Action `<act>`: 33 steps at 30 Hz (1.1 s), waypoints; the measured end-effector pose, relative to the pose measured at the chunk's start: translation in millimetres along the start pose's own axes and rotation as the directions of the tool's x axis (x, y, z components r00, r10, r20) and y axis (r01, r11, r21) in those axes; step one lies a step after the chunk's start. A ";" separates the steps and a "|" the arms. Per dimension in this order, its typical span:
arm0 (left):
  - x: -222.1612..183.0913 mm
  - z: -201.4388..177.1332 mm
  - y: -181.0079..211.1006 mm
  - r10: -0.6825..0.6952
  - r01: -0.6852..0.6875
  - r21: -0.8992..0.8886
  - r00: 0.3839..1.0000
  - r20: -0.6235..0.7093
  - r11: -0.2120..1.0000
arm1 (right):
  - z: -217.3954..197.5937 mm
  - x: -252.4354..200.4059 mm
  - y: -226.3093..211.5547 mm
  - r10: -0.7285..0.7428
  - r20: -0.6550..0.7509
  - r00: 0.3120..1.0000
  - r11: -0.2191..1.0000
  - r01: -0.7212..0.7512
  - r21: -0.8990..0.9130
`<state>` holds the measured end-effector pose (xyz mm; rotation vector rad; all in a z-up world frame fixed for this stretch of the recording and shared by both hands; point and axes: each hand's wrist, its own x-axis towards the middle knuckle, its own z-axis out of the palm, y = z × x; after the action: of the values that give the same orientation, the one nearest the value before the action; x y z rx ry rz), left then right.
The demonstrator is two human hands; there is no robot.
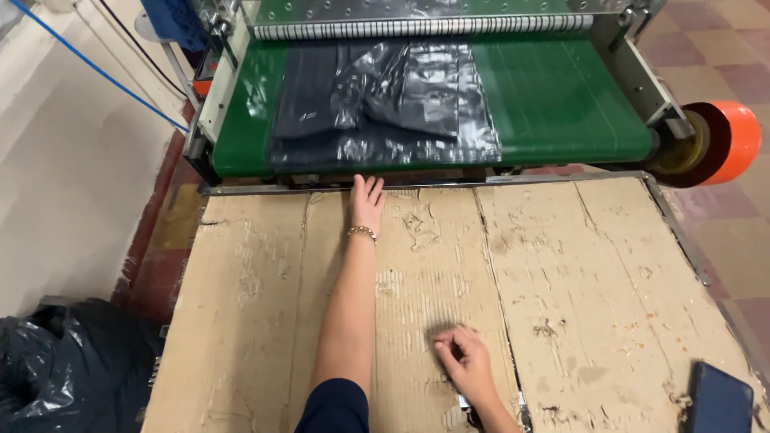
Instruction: Folding plastic bags and placing them into a basket
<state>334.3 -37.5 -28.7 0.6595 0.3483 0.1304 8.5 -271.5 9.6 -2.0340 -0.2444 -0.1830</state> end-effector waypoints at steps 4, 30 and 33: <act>12.4 -21.8 -7.3 -0.050 0.044 -0.039 0.985 -0.166 0.998 | -1.7 -1.1 -2.7 -0.002 -0.032 0.999 0.994 0.005 0.107; -563.6 -147.0 137.8 -0.665 0.562 0.605 0.743 -0.069 0.564 | -120.3 -95.3 88.1 0.445 -0.077 0.892 0.816 -0.369 0.445; -584.3 -171.1 137.6 -0.504 0.106 0.879 0.848 0.164 0.464 | -123.6 -119.1 100.3 0.417 -0.104 0.903 0.892 -0.385 0.237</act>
<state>-273.7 36.0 91.6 1.5799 0.0901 -0.6018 -84.6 -437.4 -48.2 -1.8021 0.2483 -0.0486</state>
